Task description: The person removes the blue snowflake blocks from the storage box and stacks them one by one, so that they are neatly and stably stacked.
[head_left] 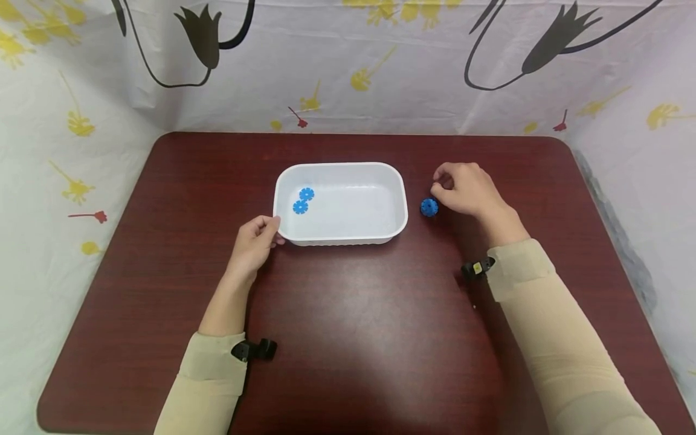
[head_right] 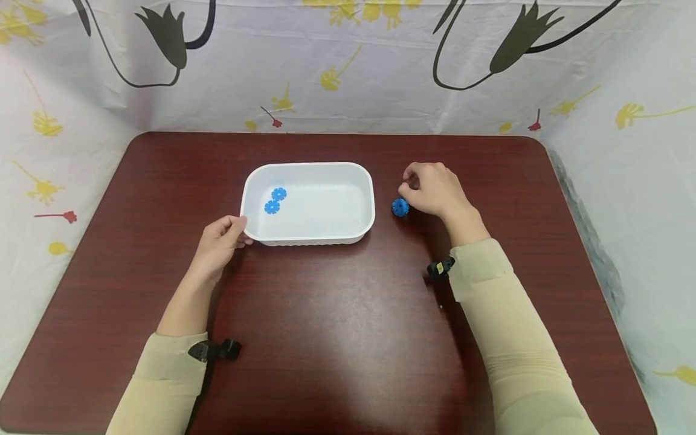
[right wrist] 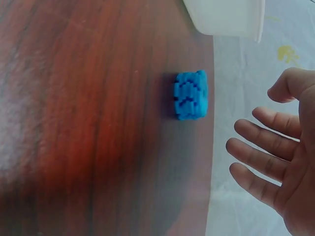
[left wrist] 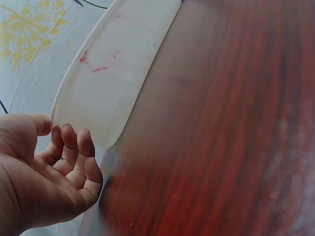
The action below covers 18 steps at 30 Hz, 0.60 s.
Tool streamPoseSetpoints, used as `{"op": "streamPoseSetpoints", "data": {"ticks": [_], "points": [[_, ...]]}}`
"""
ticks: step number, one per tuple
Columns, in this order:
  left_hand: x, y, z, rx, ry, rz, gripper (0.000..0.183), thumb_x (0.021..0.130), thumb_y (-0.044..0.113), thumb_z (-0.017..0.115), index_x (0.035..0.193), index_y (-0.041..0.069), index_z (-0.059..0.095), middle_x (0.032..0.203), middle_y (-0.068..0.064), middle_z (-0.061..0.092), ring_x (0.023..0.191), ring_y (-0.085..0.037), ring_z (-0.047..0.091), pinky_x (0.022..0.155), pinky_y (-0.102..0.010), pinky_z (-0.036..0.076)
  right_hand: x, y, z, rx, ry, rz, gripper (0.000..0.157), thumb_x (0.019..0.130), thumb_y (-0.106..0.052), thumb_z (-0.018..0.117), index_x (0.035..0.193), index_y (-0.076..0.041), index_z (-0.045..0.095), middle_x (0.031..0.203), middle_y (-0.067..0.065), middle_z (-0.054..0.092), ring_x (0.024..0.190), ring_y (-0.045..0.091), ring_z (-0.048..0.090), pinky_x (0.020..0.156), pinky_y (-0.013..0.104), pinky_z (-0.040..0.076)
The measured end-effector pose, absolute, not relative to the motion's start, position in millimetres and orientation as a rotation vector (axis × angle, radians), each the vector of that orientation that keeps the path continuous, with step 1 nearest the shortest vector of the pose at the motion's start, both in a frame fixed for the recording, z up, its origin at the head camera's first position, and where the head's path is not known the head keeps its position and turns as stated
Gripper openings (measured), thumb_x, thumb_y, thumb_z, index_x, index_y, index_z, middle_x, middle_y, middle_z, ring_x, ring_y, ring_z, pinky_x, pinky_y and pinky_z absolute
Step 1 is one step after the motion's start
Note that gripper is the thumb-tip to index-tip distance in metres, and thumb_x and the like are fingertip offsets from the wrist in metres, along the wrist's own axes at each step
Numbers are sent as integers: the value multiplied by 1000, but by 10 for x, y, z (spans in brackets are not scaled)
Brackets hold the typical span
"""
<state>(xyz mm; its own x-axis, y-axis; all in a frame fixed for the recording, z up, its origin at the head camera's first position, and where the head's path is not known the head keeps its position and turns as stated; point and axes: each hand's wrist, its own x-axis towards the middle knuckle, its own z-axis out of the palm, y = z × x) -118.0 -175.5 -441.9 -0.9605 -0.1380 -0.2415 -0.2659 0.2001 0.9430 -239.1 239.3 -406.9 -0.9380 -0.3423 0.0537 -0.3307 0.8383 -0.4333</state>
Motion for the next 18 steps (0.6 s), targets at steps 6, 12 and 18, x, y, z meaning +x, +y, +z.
{"op": "streamPoseSetpoints", "data": {"ticks": [6, 12, 18], "points": [[-1184, -1759, -4428, -399, 2354, 1879, 37, 106, 28, 55, 107, -9, 62, 80, -3, 65, 74, -11, 63, 75, -26, 52, -2403, 2354, -4021, -564, 2977, -749, 23, 91, -20, 60, 106, -3, 66, 96, 14, 72, 91, 29, 68, 82, 47, 50], [-1188, -1762, -4423, -392, 2354, 1883, 36, 106, 26, 55, 106, -9, 61, 79, -2, 64, 73, -10, 63, 75, -25, 52, -2416, 2306, -4003, -599, 2989, -834, 27, 90, -18, 61, 109, 0, 67, 96, 13, 72, 90, 28, 69, 83, 46, 50], [-1192, -1765, -4421, -388, 2359, 1878, 34, 106, 25, 55, 105, -9, 61, 78, -2, 64, 73, -9, 63, 75, -26, 52, -2409, 2231, -3972, -613, 3009, -946, 25, 92, -17, 62, 109, 1, 67, 95, 14, 73, 88, 27, 69, 82, 45, 50]]}}
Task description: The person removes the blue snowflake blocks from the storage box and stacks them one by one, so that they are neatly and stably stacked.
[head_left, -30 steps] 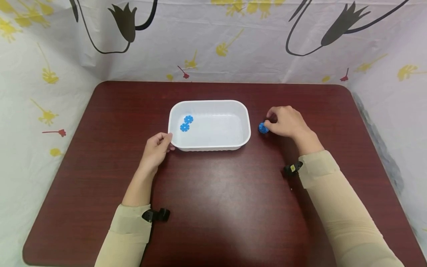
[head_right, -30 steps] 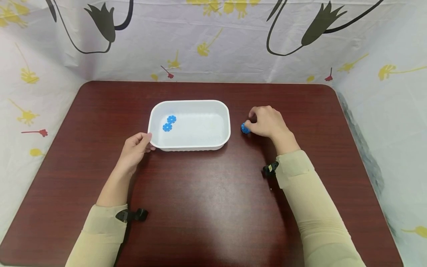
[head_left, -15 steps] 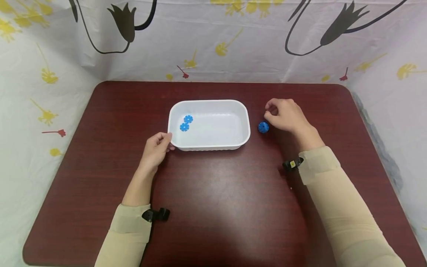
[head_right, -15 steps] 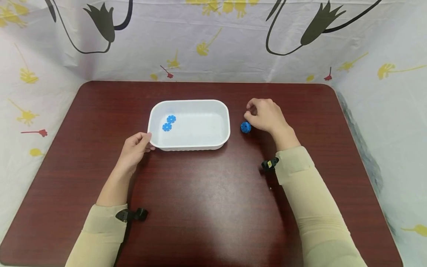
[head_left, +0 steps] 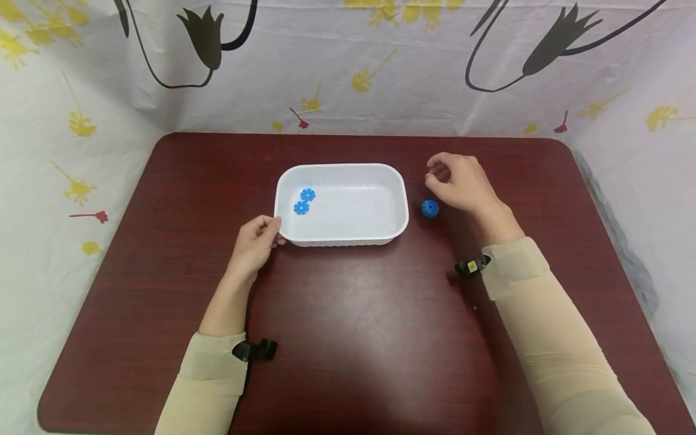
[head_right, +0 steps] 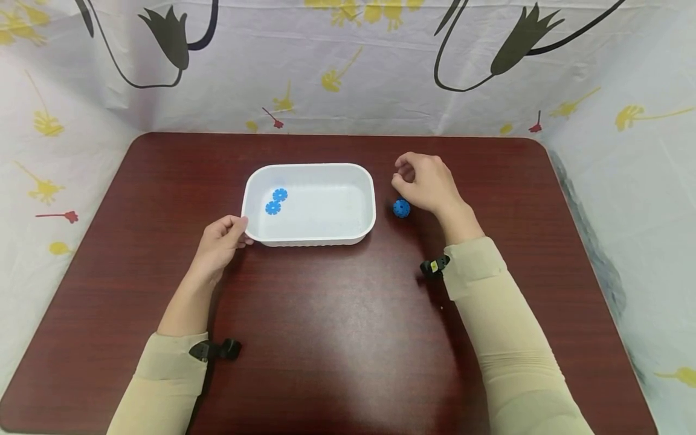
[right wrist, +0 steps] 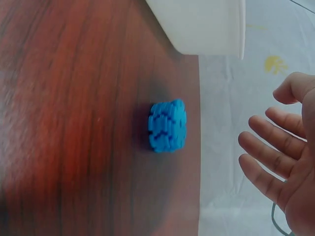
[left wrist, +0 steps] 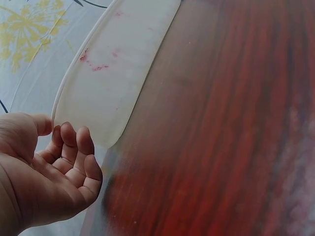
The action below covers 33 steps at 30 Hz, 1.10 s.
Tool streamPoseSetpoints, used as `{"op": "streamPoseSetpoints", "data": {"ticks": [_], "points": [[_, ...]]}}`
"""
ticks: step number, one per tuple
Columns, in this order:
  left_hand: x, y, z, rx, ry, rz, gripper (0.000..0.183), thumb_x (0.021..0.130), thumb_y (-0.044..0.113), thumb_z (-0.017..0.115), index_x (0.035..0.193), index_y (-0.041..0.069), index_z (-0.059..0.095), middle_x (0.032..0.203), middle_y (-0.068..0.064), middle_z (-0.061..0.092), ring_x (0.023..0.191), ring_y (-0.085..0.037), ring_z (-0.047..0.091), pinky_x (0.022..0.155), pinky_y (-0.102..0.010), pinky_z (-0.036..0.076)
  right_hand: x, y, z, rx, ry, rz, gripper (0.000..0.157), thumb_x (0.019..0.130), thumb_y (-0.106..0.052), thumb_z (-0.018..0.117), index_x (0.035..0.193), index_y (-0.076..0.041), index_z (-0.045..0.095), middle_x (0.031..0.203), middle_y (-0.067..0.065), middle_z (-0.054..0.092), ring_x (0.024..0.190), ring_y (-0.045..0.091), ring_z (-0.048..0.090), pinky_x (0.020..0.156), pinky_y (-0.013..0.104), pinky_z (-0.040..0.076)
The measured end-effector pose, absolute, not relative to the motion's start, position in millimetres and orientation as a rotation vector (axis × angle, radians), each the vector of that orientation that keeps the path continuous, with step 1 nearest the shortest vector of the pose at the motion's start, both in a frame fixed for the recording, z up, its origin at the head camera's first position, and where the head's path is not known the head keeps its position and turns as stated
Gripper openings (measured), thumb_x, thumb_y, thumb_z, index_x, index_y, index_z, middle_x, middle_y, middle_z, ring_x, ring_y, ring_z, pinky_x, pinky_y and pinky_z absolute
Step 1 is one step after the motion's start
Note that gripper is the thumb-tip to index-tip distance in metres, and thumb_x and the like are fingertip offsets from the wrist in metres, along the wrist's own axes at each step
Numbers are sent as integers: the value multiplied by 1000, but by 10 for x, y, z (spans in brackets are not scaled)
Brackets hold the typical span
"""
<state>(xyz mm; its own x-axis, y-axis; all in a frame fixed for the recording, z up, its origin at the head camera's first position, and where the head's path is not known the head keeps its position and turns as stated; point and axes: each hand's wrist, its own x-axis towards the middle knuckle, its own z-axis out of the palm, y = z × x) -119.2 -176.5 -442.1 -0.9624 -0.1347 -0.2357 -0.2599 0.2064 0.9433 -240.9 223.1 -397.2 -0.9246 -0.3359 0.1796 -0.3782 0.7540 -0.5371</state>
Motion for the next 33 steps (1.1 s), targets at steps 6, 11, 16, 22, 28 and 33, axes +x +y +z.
{"op": "streamPoseSetpoints", "data": {"ticks": [6, 11, 16, 22, 28, 33], "points": [[-1189, -1769, -4411, -392, 2360, 1866, 34, 106, 25, 55, 106, -9, 61, 78, -1, 64, 73, -10, 63, 75, -25, 52, -2401, 2119, -3923, 596, -2798, 969, 23, 92, -15, 63, 109, 0, 67, 95, 14, 72, 86, 27, 69, 82, 44, 51], [-1192, -1768, -4413, -387, 2370, 1866, 33, 106, 24, 55, 105, -9, 61, 77, -1, 64, 72, -10, 63, 74, -26, 52, -2407, 2004, -3887, 621, -2759, 1006, 23, 93, -15, 64, 108, 1, 68, 96, 13, 72, 86, 27, 69, 79, 44, 53], [-1192, -1760, -4415, -380, 2368, 1882, 32, 106, 22, 55, 104, -9, 61, 75, -1, 64, 70, -11, 63, 72, -25, 51, -2410, 1885, -3849, 637, -2743, 1054, 21, 93, -15, 66, 108, -1, 68, 96, 11, 71, 85, 25, 68, 79, 41, 54], [-1188, -1758, -4401, -394, 2359, 1872, 32, 106, 22, 55, 106, -9, 62, 76, -2, 64, 71, -14, 63, 72, -25, 52, -2414, 1745, -3823, 671, -2710, 1084, 20, 92, -13, 65, 106, 0, 69, 92, 12, 71, 83, 24, 68, 76, 41, 55], [-1198, -1772, -4394, -398, 2356, 1841, 34, 106, 24, 55, 108, -10, 62, 77, -2, 64, 72, -13, 63, 73, -25, 52, -2412, 1598, -3806, 729, -2687, 1093, 19, 90, -11, 65, 104, 2, 69, 90, 13, 71, 81, 24, 68, 75, 40, 55], [-1208, -1789, -4392, -396, 2353, 1817, 35, 106, 26, 54, 109, -9, 61, 79, -4, 64, 73, -13, 64, 74, -26, 51, -2418, 1476, -3808, 792, -2686, 1097, 18, 89, -10, 65, 102, 1, 70, 89, 10, 71, 80, 22, 67, 74, 36, 54]]}}
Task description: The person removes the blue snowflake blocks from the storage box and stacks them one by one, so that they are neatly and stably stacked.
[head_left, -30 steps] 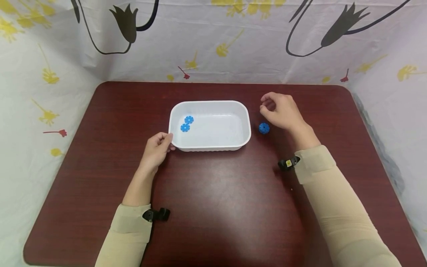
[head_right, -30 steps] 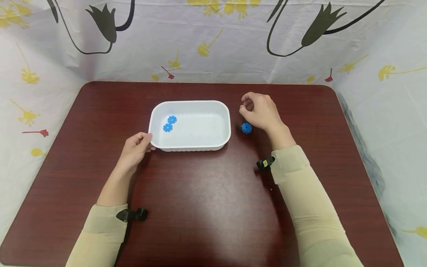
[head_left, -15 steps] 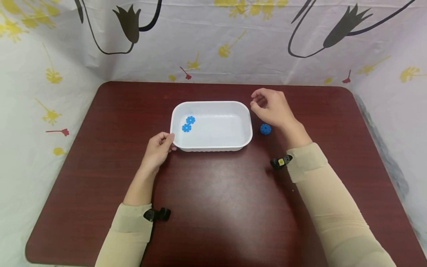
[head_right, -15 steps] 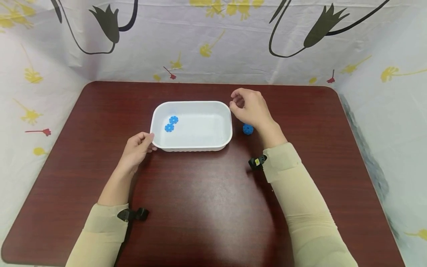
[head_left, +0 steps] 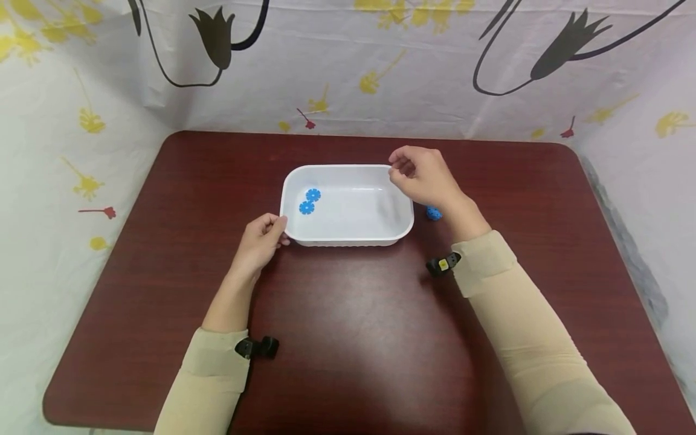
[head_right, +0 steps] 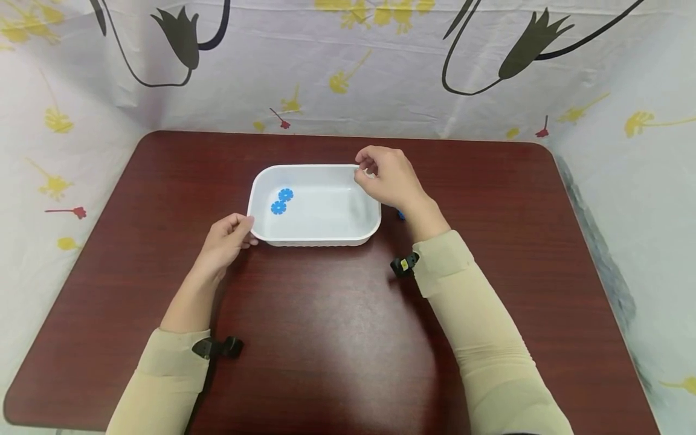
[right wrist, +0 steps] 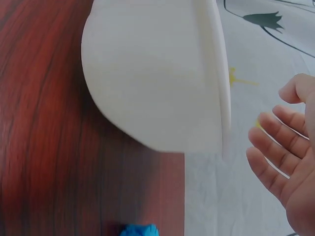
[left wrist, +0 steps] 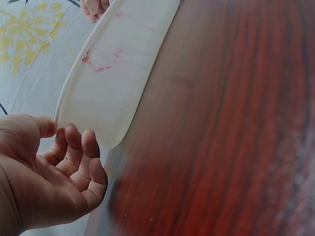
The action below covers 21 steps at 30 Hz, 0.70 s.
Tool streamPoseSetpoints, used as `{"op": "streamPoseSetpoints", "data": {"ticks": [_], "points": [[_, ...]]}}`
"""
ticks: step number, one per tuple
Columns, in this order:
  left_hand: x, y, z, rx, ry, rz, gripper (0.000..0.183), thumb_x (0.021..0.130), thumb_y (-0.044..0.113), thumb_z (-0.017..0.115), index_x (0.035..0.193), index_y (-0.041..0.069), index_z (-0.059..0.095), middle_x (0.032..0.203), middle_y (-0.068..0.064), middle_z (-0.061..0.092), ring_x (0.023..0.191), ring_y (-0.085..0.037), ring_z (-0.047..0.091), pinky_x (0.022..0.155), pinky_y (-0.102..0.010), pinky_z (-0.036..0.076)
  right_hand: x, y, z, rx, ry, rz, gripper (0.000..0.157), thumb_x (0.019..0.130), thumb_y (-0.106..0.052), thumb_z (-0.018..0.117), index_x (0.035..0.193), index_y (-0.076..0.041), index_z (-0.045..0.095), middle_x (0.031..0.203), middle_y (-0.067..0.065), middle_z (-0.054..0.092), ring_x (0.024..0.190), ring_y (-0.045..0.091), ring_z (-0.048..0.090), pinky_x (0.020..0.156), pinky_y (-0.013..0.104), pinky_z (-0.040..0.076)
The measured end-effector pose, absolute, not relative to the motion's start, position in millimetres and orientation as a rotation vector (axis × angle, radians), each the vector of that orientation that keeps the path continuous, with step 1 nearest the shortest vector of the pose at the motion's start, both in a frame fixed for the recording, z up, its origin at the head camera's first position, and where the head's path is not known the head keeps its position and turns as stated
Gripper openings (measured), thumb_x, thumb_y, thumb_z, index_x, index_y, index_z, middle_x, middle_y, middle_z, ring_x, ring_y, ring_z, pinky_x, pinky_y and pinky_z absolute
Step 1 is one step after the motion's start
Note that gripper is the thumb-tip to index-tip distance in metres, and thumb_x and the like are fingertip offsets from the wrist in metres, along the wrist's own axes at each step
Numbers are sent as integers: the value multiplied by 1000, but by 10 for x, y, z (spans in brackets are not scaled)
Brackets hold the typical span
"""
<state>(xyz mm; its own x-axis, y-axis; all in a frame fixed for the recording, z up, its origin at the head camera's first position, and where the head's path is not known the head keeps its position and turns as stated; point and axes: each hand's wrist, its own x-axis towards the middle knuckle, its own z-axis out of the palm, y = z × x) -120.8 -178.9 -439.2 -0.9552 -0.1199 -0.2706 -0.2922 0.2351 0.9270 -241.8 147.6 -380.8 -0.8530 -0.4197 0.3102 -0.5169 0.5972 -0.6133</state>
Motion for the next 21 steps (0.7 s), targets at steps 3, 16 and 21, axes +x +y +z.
{"op": "streamPoseSetpoints", "data": {"ticks": [3, 16, 21], "points": [[-1208, -1794, -4391, -392, 2355, 1804, 35, 106, 27, 53, 108, -7, 60, 81, -5, 64, 75, -13, 64, 75, -27, 51, -2418, 1409, -3819, 827, -2677, 1086, 17, 88, -10, 65, 100, 0, 70, 88, 8, 70, 79, 20, 67, 70, 31, 51], [-1207, -1768, -4379, -352, 2394, 1798, 31, 108, 22, 50, 105, -7, 58, 83, -10, 65, 77, -16, 63, 76, -28, 52, -2386, 1214, -3824, 905, -2692, 1144, 19, 87, -7, 65, 101, 4, 70, 89, 11, 70, 82, 22, 68, 71, 38, 55], [-1214, -1760, -4360, -306, 2412, 1777, 30, 108, 20, 48, 104, -9, 57, 85, -12, 65, 79, -19, 61, 77, -29, 51, -2387, 1159, -3826, 916, -2704, 1142, 19, 87, -8, 65, 101, 4, 70, 90, 10, 70, 83, 22, 67, 72, 38, 55]]}}
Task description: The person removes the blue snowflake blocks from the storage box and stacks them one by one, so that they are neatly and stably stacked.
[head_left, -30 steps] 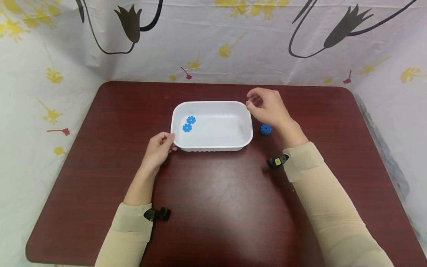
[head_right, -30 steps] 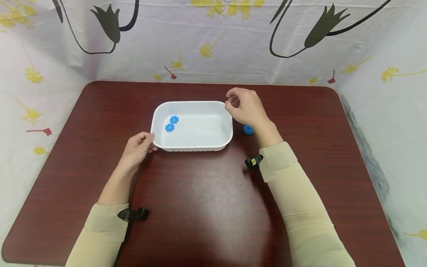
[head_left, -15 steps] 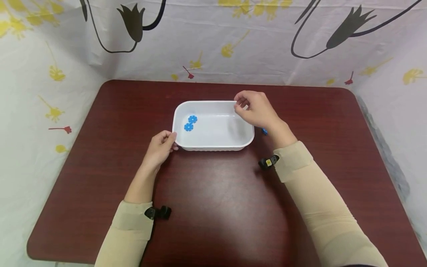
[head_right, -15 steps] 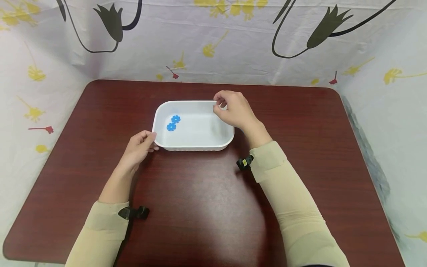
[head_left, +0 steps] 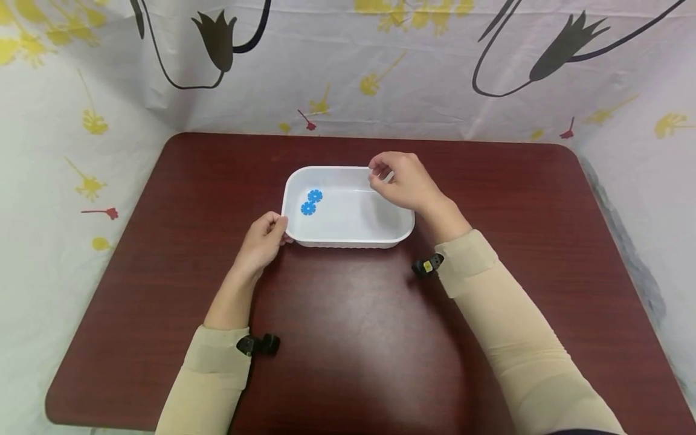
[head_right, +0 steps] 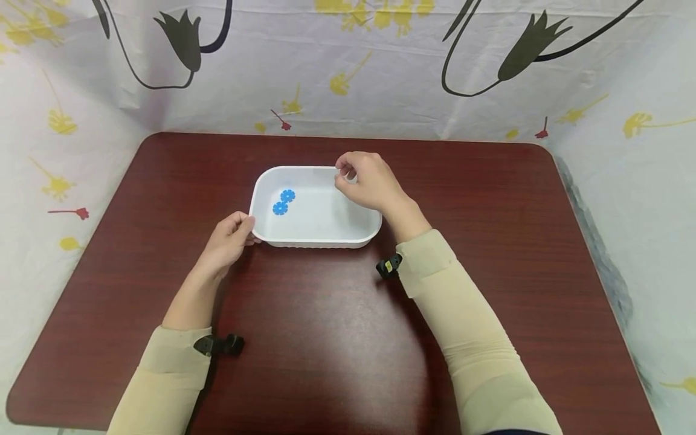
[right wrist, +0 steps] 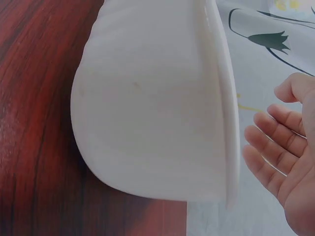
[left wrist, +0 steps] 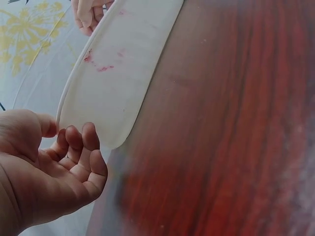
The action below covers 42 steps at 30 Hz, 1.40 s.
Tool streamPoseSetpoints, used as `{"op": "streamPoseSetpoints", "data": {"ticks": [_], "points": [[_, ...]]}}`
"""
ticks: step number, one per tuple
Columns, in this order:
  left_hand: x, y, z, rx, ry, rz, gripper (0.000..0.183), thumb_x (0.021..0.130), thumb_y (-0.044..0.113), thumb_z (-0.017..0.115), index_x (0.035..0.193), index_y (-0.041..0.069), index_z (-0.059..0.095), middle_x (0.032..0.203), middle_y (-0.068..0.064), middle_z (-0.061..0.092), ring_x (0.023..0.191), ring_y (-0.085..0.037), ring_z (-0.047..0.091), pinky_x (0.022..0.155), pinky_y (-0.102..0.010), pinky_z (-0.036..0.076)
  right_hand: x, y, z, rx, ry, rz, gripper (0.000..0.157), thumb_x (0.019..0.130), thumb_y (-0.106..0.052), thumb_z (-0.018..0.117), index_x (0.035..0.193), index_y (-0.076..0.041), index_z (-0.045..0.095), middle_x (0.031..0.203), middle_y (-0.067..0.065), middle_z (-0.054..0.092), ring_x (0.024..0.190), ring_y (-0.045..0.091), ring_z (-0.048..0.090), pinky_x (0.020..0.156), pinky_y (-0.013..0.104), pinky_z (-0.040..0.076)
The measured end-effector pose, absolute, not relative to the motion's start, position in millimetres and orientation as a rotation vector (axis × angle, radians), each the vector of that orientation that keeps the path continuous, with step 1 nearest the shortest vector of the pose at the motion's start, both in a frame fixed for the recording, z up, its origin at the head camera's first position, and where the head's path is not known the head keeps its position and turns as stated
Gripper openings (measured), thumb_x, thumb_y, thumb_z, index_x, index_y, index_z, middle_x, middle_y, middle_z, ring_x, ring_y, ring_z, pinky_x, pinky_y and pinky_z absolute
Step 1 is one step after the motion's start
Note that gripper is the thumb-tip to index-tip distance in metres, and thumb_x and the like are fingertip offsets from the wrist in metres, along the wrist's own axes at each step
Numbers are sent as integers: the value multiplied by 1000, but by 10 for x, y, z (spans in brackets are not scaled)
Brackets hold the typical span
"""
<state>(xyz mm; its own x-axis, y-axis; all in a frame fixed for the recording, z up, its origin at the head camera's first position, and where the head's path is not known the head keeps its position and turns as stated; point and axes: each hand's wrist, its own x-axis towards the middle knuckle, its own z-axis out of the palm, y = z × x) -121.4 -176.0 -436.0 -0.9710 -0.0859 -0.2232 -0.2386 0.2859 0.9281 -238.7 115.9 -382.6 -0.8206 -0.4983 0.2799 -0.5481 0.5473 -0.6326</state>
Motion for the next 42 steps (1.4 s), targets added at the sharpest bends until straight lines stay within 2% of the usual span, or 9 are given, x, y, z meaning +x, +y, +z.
{"op": "streamPoseSetpoints", "data": {"ticks": [6, 30, 42], "points": [[-1215, -1765, -4354, -313, 2403, 1779, 31, 108, 21, 48, 104, -9, 56, 84, -12, 65, 79, -19, 61, 77, -28, 51, -2404, 1112, -3860, 955, -2716, 1101, 19, 87, -8, 66, 101, 4, 70, 90, 10, 70, 83, 22, 67, 75, 35, 53], [-1212, -1774, -4353, -357, 2346, 1803, 30, 108, 23, 50, 105, -6, 57, 85, -11, 65, 79, -17, 63, 79, -28, 51, -2369, 832, -3932, 963, -2914, 984, 26, 91, -19, 69, 110, -1, 68, 100, 10, 70, 94, 23, 64, 84, 38, 52], [-1220, -1769, -4346, -339, 2341, 1829, 29, 107, 23, 51, 104, -6, 57, 82, -8, 65, 76, -14, 64, 77, -28, 51, -2371, 711, -3943, 949, -2988, 994, 30, 92, -19, 71, 114, 0, 68, 102, 11, 69, 96, 24, 64, 88, 38, 51]]}}
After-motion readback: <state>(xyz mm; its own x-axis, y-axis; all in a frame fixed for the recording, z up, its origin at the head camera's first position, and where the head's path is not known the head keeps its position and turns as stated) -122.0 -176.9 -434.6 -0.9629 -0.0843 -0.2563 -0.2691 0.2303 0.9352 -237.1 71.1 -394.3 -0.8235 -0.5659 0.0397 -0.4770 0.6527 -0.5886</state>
